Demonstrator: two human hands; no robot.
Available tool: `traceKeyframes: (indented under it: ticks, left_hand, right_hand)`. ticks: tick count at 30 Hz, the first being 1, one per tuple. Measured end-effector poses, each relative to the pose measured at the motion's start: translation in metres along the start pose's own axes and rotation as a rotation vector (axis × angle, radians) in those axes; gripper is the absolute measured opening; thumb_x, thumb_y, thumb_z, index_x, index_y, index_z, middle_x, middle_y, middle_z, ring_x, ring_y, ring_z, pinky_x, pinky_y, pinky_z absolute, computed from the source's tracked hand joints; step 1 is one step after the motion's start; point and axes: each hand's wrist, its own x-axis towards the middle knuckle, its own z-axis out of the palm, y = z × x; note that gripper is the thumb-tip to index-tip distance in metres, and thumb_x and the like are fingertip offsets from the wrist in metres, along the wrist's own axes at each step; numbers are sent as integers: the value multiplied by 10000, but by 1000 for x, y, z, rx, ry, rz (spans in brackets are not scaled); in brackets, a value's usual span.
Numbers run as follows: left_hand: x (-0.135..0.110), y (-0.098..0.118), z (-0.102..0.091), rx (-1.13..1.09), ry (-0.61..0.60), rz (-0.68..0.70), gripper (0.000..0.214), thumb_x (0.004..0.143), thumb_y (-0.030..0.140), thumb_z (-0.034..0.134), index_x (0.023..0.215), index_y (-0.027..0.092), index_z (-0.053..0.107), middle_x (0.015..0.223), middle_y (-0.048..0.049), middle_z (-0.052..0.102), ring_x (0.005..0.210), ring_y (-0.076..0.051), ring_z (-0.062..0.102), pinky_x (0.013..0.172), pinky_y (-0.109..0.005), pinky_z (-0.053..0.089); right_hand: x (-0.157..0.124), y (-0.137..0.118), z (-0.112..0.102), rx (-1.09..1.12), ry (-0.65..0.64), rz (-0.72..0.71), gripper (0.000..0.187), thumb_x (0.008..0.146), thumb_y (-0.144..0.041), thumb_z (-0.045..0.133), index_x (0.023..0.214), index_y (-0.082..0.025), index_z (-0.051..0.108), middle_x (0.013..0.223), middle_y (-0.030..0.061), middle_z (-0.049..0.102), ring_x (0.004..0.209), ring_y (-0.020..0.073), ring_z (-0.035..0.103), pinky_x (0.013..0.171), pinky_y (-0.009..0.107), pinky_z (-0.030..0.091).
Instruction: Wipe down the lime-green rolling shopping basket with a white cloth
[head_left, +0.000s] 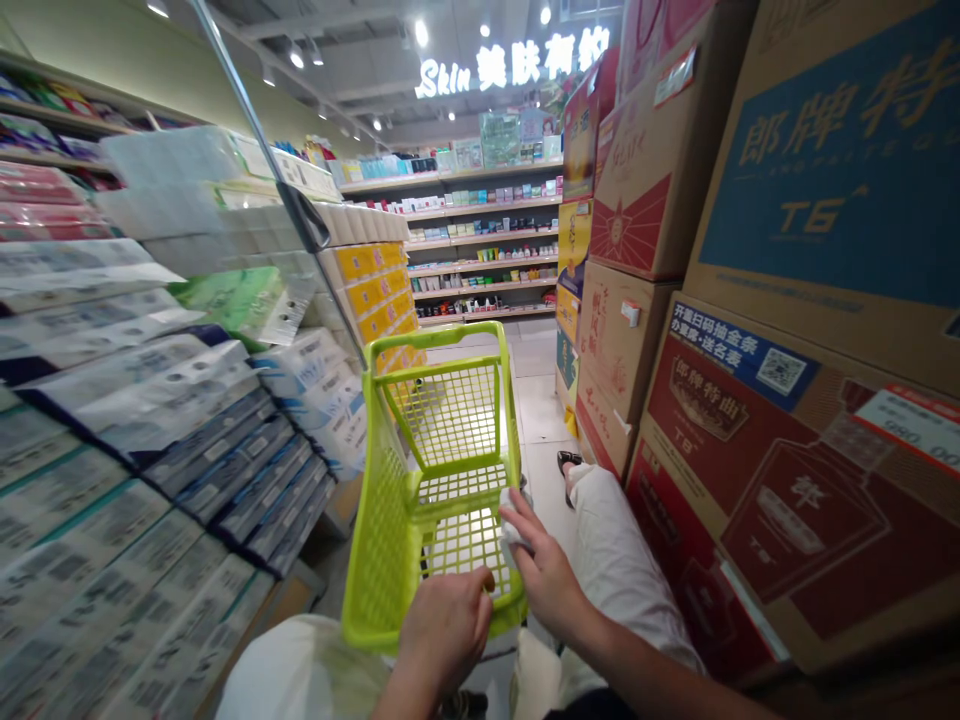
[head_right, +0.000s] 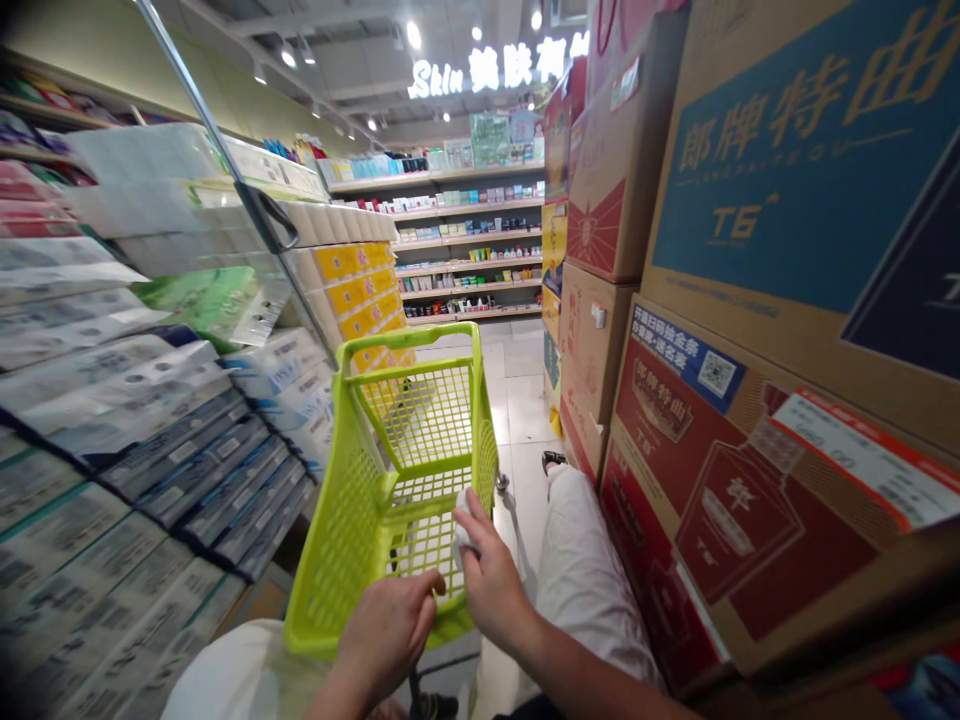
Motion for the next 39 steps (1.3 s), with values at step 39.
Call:
traceKeyframes:
  ticks: [39]
  left_hand:
    - [-3, -3, -1, 18, 19, -1, 323, 882, 197, 362, 993, 241, 662, 847, -61, 735, 838, -245, 684, 734, -341, 461]
  right_hand:
    - [58, -10, 10, -8, 62, 66, 415, 821, -227, 521, 1216, -202, 645, 1495, 58, 395, 1407, 213, 328, 1190, 413, 196]
